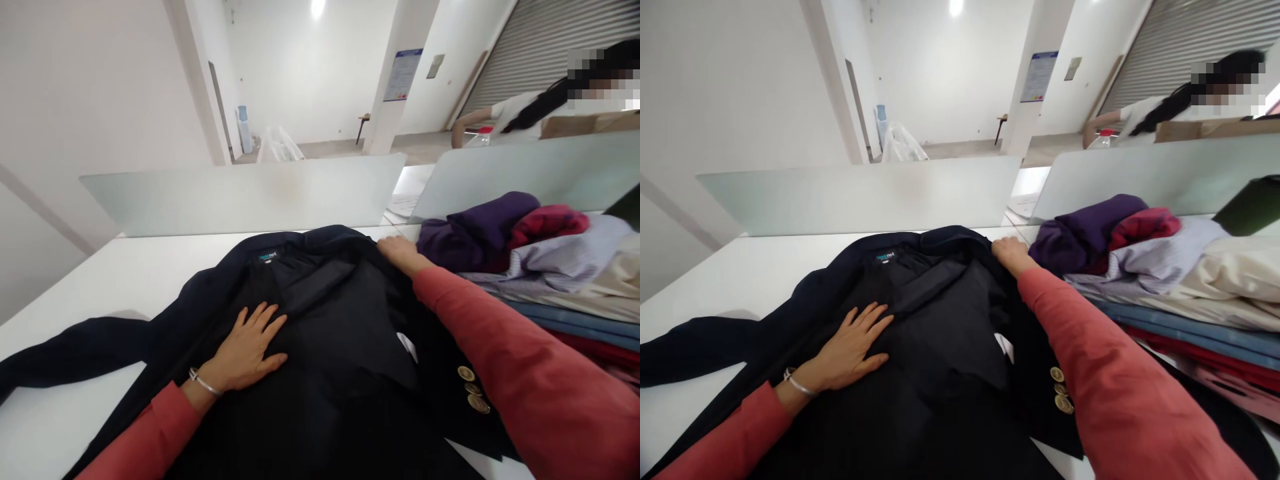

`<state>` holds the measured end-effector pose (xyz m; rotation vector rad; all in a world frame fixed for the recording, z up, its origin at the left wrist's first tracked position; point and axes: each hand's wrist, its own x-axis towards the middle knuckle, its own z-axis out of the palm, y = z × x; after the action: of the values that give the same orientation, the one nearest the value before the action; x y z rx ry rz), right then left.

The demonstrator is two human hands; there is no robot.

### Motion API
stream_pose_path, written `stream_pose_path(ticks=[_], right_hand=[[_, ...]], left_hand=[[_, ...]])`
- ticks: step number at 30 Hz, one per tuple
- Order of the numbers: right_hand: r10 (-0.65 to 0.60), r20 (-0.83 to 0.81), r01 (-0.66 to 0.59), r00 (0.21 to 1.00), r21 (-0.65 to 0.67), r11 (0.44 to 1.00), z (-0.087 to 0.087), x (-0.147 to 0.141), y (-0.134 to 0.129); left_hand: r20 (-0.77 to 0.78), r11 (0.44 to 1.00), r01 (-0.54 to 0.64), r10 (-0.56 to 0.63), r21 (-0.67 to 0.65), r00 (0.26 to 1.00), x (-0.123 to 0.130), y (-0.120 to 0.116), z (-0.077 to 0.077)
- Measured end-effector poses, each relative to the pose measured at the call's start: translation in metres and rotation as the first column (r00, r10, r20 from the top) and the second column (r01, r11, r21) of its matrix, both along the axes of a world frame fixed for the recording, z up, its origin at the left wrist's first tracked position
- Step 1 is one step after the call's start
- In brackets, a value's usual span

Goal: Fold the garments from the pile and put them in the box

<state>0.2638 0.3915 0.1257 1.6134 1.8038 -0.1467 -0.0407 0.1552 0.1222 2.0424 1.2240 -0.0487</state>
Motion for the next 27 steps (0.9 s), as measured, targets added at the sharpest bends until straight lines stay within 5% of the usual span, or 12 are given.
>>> stream_pose_path(ticks=[2,5,9,12,15,17,19,21,24,27], right_hand=[[0.024,-0.014,-0.025,1.0,-0.017,1.0,0.007,0.005,-0.016],[0.128,-0.22,-0.119,0.967,0.055,0.991,0.048,0.006,-0.054],[0.124,-0.633,-0.25,0.764,-0.113,0.962,0.116,0.011,-0.139],[0.203,-0.568,-0.391,0.797,-0.23,0.891,0.15,0.035,-0.181],[0.266,-0.215,-0.293,0.94,-0.109,0.95,0.178,0.07,-0.167],[0.149,0.009,-0.148,0.989,0.171,0.974,0.199,0.087,-0.148],[0.107,-0.057,-0.087,0.993,0.278,0.957,0.217,0.093,-0.142],[0.156,-0.269,-0.111,0.95,0.174,0.978,0.224,0.088,-0.159],[0.102,-0.455,-0.141,0.885,-0.052,0.989,0.212,0.08,-0.201],[-0.14,-0.42,0.149,0.897,-0.012,0.989,0.197,0.091,-0.212]], left_hand=[[0.009,1.0,0.004,-0.004,-0.013,1.0,0.0,0.001,-0.001],[0.005,1.0,-0.008,0.008,0.004,1.0,0.0,0.002,-0.002],[-0.009,0.999,0.022,-0.022,0.041,1.0,0.0,0.002,-0.003],[-0.036,0.997,0.059,-0.058,0.052,0.998,-0.001,0.004,-0.004],[-0.072,0.995,0.087,-0.083,0.047,0.994,-0.001,0.01,0.004],[-0.086,0.994,0.065,-0.058,0.088,0.995,0.007,0.015,0.022],[-0.029,0.983,0.028,-0.023,0.183,0.999,0.027,0.017,0.053],[0.112,0.958,0.023,-0.058,0.286,0.992,0.058,0.013,0.089],[0.29,0.922,0.133,-0.248,0.363,0.924,0.12,0.002,0.134],[0.226,0.929,0.225,-0.297,0.295,0.928,0.177,-0.002,0.147]])
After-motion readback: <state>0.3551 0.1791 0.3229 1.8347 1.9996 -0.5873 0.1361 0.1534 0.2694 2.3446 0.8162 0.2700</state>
